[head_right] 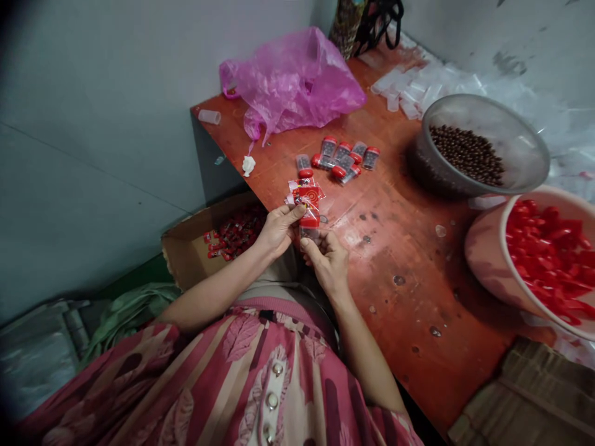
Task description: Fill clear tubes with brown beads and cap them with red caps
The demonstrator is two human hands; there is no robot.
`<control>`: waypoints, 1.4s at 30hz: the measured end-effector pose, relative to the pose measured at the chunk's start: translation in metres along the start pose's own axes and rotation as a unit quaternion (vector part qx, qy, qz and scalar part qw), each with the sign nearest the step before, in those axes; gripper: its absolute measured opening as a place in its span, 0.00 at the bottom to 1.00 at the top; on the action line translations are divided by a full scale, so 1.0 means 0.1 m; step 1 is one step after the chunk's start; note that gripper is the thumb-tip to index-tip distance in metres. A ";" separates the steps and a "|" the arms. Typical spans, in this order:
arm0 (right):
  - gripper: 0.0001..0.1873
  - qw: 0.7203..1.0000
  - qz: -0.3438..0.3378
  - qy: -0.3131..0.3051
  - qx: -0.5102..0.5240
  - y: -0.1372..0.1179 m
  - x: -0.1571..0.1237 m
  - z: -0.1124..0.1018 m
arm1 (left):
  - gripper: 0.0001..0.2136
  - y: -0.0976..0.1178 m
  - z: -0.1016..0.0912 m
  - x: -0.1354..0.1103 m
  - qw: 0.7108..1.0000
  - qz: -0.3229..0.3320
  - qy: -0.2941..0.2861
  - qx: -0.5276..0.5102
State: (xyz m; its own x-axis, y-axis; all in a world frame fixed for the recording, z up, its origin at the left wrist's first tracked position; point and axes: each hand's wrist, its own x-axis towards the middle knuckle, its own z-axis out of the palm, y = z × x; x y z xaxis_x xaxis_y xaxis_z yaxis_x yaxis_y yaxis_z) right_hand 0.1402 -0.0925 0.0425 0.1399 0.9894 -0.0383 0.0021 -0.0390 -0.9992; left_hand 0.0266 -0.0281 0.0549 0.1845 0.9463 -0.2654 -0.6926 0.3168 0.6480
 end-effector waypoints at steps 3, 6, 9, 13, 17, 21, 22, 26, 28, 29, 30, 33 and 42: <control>0.14 0.998 -0.040 0.024 -0.049 0.05 0.01 -0.03 | 0.20 0.01 0.01 0.00 0.999 -0.006 -0.032 0.020; 0.14 0.987 -0.081 0.057 -0.127 0.09 0.02 -0.06 | 0.19 -0.01 0.01 0.00 0.997 -0.029 -0.053 0.055; 0.14 0.989 -0.071 0.067 -0.114 0.09 0.04 -0.06 | 0.18 -0.07 -0.01 -0.01 0.994 -0.031 -0.051 0.088; 0.15 0.997 0.027 0.027 0.065 0.07 0.12 -0.02 | 0.17 -0.12 -0.03 -0.04 0.991 -0.015 -0.044 0.127; 0.16 0.994 0.046 0.015 0.097 0.07 0.15 -0.02 | 0.18 -0.11 -0.06 -0.04 0.989 -0.009 -0.028 0.147; 0.12 0.993 -0.044 0.054 -0.091 0.07 0.11 -0.06 | 0.20 -0.10 -0.07 -0.02 0.993 -0.020 -0.024 0.111; 0.11 0.989 -0.058 0.059 -0.119 0.07 0.10 -0.07 | 0.19 -0.09 -0.07 -0.02 0.994 -0.022 -0.024 0.104; 0.13 1.000 -0.006 0.016 -0.014 0.03 0.09 -0.08 | 0.19 -0.04 -0.06 -0.05 0.991 -0.065 -0.068 0.092; 0.15 0.997 0.043 -0.013 0.068 -0.01 0.10 -0.07 | 0.19 -0.01 -0.08 -0.06 0.985 -0.096 -0.110 0.087; 0.15 0.994 0.056 -0.018 0.092 -0.02 0.10 -0.06 | 0.20 0.00 -0.09 -0.07 0.983 -0.105 -0.123 0.089; 0.16 0.993 0.059 -0.017 0.101 -0.03 0.10 -0.05 | 0.20 0.00 -0.11 -0.08 0.982 -0.106 -0.125 0.093; 0.14 0.997 0.025 0.015 0.072 -0.02 0.09 -0.01 | 0.19 -0.06 -0.14 -0.09 0.986 -0.077 -0.077 0.123; 0.19 0.988 0.006 -0.024 0.153 0.12 0.07 0.02 | 0.20 -0.07 -0.02 -0.12 0.997 -0.010 0.016 0.070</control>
State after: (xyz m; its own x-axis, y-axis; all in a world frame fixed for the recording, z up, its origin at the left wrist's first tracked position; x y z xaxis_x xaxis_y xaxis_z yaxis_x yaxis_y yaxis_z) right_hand 0.1393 -0.0854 0.0297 0.0917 0.9949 -0.0424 -0.2997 -0.0130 -0.9540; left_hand 0.0276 -0.0418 0.0520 0.1732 0.9382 -0.2996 -0.5843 0.3427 0.7356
